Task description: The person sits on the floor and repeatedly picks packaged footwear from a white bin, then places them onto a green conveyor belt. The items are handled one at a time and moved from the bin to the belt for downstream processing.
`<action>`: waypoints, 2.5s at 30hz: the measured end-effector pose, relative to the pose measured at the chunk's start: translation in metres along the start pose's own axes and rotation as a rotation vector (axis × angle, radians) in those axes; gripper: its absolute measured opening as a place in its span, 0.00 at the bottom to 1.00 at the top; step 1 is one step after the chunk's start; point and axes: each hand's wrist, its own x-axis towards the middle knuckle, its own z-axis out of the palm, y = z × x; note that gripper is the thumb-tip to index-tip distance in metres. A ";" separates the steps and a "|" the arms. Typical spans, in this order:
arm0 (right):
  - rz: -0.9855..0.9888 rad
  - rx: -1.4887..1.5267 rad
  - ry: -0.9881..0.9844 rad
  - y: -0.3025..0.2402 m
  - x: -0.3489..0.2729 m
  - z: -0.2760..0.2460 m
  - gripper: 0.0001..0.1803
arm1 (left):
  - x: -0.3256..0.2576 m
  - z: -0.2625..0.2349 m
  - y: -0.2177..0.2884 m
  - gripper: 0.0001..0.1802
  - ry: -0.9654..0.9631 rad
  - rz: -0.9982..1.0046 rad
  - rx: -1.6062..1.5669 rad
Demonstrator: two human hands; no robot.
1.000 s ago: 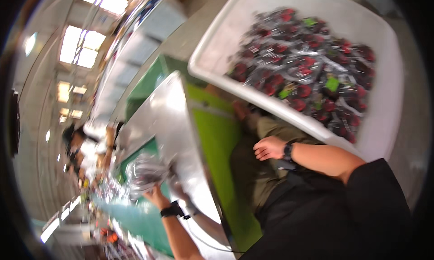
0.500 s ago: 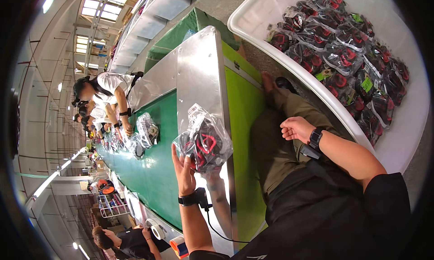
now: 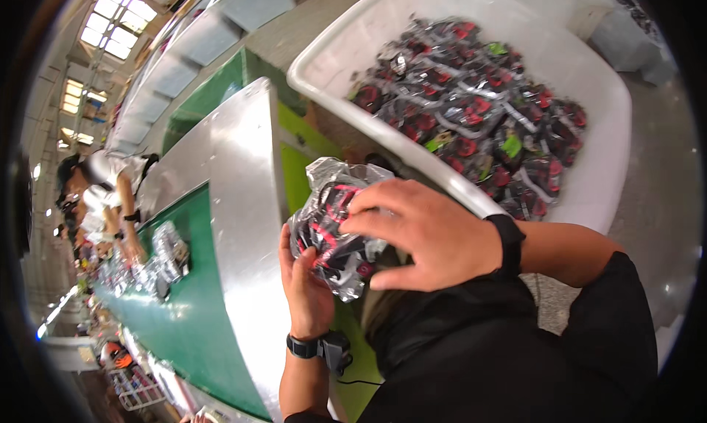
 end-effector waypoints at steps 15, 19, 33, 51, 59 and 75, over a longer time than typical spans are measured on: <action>0.490 -0.705 -0.081 0.024 -0.104 -0.146 0.33 | -0.004 0.044 -0.036 0.26 -0.499 -0.275 0.305; 0.542 -0.852 -0.148 0.061 -0.127 -0.159 0.31 | 0.000 0.019 -0.019 0.22 -0.389 -0.222 0.412; 0.815 -0.330 -0.353 0.157 -0.236 -0.123 0.34 | 0.005 -0.036 0.035 0.17 -0.153 -0.093 0.527; 0.325 -0.205 -0.203 0.209 -0.190 -0.117 0.20 | 0.065 -0.218 0.120 0.26 0.413 0.248 0.750; 0.632 -0.236 -0.618 0.168 -0.119 -0.130 0.17 | 0.121 -0.339 0.177 0.34 0.971 0.384 1.047; 0.672 0.040 -0.307 0.129 -0.092 -0.099 0.17 | 0.154 -0.417 0.203 0.43 1.036 0.201 1.087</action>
